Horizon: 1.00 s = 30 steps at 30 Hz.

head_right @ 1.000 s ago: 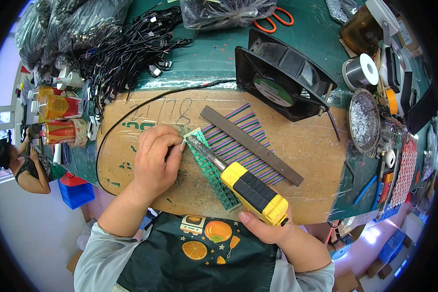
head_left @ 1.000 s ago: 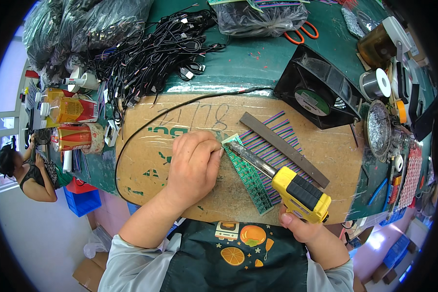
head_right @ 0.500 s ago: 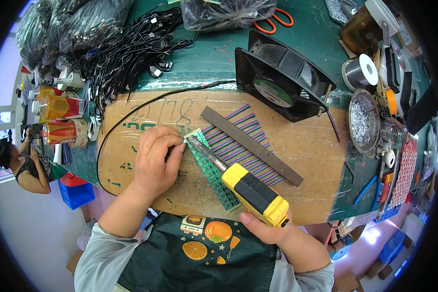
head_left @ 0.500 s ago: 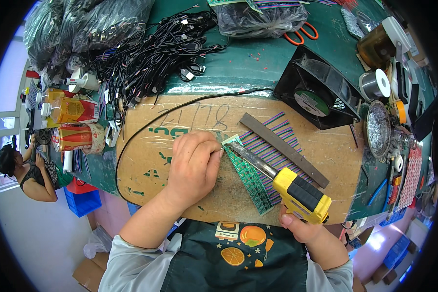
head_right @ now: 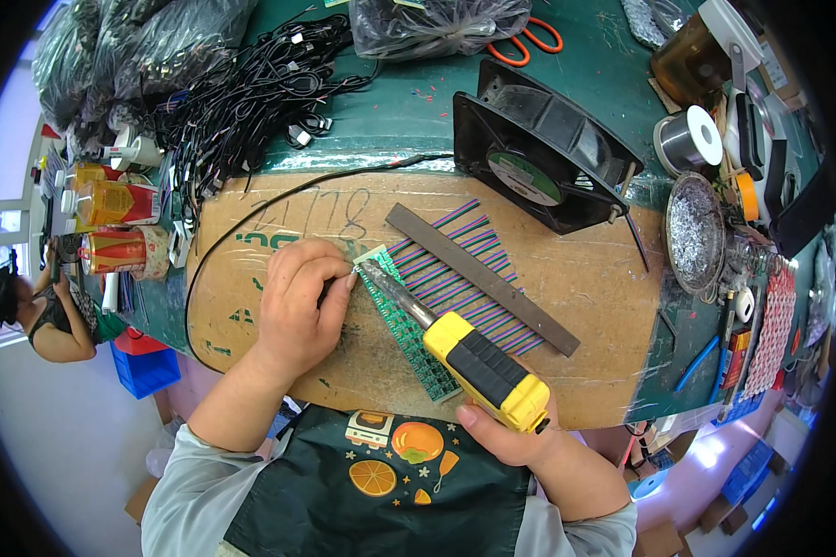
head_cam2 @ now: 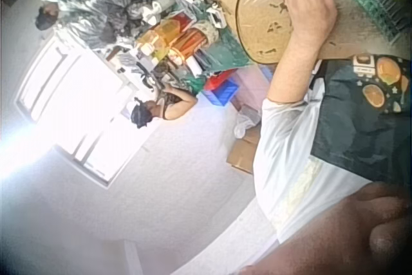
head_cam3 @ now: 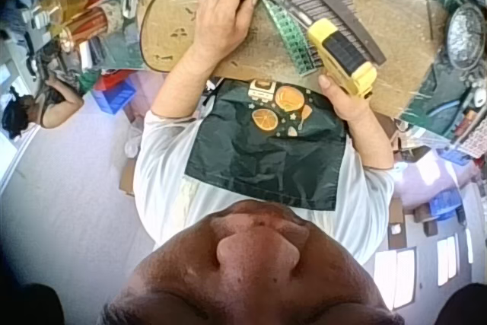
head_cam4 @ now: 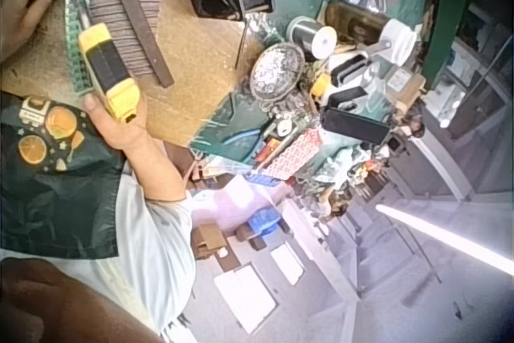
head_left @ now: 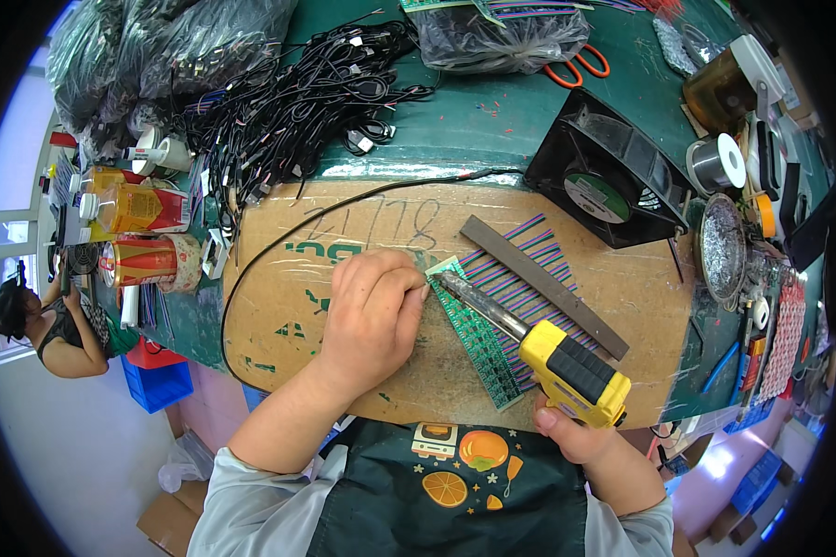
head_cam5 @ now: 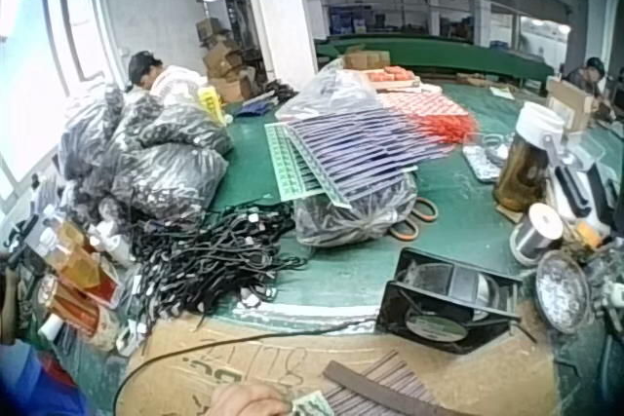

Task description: The person solders wires and electronic components onto a circuit board strip using a soldering iron. The person then sets the assembled board aside and solders components onto a new circuit board strip.

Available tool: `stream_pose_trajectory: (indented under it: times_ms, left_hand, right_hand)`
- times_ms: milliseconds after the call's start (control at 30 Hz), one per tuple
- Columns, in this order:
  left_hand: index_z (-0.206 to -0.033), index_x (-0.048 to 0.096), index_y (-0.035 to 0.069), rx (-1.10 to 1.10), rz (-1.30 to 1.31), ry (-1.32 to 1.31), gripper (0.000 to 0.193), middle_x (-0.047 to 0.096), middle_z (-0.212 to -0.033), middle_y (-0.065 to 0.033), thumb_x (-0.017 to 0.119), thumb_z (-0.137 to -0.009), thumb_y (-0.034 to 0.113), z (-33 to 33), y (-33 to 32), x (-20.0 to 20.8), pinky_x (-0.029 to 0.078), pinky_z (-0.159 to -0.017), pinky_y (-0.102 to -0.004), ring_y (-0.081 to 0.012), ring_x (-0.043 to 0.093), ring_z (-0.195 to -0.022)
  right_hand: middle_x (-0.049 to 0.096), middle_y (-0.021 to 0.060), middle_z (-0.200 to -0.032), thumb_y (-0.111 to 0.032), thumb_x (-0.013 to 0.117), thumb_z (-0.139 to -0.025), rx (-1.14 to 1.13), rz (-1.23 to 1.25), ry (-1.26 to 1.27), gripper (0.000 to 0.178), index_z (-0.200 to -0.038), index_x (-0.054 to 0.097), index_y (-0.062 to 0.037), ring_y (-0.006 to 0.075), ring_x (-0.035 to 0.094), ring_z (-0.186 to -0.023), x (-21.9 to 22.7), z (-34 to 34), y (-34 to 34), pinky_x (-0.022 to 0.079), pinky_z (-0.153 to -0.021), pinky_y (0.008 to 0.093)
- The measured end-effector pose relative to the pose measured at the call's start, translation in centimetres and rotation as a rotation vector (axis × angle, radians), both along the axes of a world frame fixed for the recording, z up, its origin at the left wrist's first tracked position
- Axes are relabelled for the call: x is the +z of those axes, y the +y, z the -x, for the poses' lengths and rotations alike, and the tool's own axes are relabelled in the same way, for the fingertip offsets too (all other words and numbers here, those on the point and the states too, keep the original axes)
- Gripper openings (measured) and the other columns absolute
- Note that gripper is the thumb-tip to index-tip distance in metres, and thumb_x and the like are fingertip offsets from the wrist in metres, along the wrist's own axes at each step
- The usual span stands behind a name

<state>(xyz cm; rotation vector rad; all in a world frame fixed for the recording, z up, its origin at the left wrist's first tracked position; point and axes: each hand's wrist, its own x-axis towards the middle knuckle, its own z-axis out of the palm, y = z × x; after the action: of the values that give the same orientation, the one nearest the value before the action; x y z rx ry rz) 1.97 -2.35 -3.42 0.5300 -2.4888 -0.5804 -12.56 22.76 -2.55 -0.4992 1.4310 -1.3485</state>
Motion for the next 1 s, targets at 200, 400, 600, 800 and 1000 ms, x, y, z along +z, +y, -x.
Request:
stream_pose_trajectory:
  times_ms: [200,400,600,800,1000]
  left_hand:
    - [-0.091,0.062,0.005,-0.001,-0.001,0.001,0.017,0.063,-0.096,-0.0098,0.071,-0.077,-0.001,0.0,0.0,0.1,0.045,-0.082,-0.0393,-0.0292,0.060,-0.091]
    - [-0.090,0.062,0.004,0.001,0.001,0.004,0.018,0.062,-0.095,-0.0097,0.071,-0.077,-0.001,0.0,0.0,0.1,0.045,-0.082,-0.0393,-0.0293,0.060,-0.091]
    - [-0.090,0.062,0.004,-0.004,0.003,0.011,0.018,0.062,-0.096,-0.0098,0.071,-0.076,-0.002,0.0,0.0,0.0,0.045,-0.082,-0.0393,-0.0294,0.060,-0.091]
    - [-0.090,0.062,0.004,-0.003,0.006,0.008,0.017,0.062,-0.096,-0.0098,0.071,-0.076,-0.001,0.0,0.0,0.0,0.045,-0.082,-0.0393,-0.0295,0.060,-0.091]
    - [-0.090,0.062,0.004,-0.004,0.007,0.010,0.017,0.062,-0.096,-0.0099,0.071,-0.076,-0.001,0.0,0.0,0.0,0.045,-0.082,-0.0394,-0.0294,0.060,-0.091]
  right_hand:
    - [0.059,0.0078,-0.076,-0.011,0.071,-0.086,0.060,0.099,0.087,0.047,-0.125,0.050,0.0031,0.0127,0.054,-0.060,-0.9,0.0,0.1,0.045,-0.053,0.0261]
    - [0.066,0.0048,-0.090,-0.005,0.072,-0.083,-0.005,0.002,-0.016,0.034,-0.116,0.064,-0.0022,0.0154,0.062,-0.079,-0.1,0.0,0.5,0.050,-0.070,0.0301]
    - [0.066,0.0049,-0.091,-0.004,0.072,-0.083,-0.001,-0.013,-0.015,0.036,-0.118,0.063,-0.0019,0.0150,0.062,-0.080,-0.2,0.0,0.6,0.050,-0.071,0.0298]
    - [0.065,0.0046,-0.091,-0.004,0.072,-0.083,0.001,0.015,0.015,0.037,-0.119,0.063,-0.0017,0.0147,0.062,-0.079,-0.1,-0.1,0.3,0.050,-0.070,0.0295]
    - [0.065,0.0051,-0.091,-0.005,0.073,-0.083,-0.005,0.031,0.015,0.036,-0.118,0.063,-0.0015,0.0154,0.062,-0.078,-0.3,-0.2,0.7,0.050,-0.070,0.0302]
